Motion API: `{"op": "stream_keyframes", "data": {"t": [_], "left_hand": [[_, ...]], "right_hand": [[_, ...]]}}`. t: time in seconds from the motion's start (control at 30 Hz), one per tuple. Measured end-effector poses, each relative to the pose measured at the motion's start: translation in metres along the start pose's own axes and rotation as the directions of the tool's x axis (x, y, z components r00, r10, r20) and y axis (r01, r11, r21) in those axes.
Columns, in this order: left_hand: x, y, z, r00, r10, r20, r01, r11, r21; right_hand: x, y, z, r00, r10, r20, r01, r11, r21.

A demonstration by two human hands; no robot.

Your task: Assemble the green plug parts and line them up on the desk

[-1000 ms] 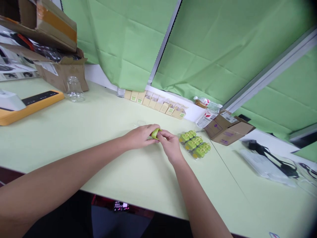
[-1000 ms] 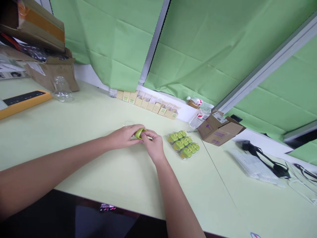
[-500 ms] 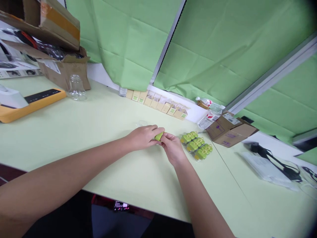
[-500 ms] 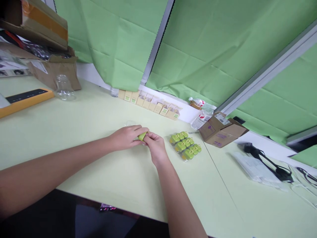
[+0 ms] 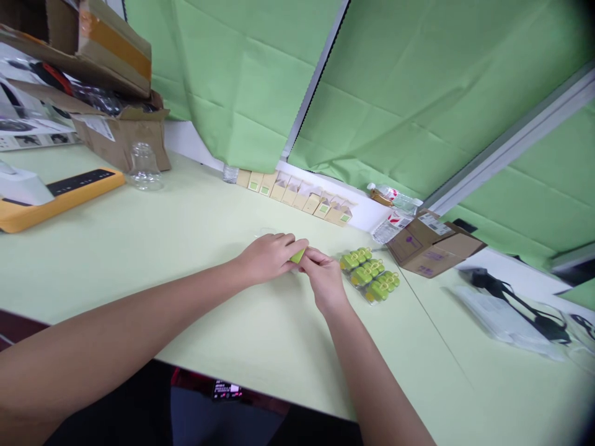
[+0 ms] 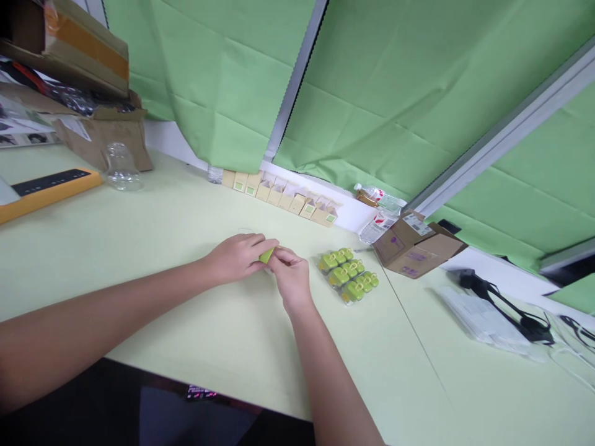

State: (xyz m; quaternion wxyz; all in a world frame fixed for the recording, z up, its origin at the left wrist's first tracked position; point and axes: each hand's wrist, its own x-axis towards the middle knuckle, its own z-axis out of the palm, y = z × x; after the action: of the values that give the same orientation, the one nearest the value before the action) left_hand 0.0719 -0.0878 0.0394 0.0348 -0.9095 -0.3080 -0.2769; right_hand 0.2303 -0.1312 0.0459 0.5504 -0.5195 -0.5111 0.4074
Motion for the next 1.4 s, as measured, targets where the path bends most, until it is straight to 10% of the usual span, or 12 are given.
{"op": "stream_keyframes", "data": {"t": [1.4], "left_hand": [[-0.001, 0.003, 0.002, 0.994, 0.009, -0.106, -0.019, 0.995, -0.099]], "right_hand": [[0.006, 0.013, -0.003, 0.996, -0.092, -0.02, 0.092, 0.995, 0.03]]}}
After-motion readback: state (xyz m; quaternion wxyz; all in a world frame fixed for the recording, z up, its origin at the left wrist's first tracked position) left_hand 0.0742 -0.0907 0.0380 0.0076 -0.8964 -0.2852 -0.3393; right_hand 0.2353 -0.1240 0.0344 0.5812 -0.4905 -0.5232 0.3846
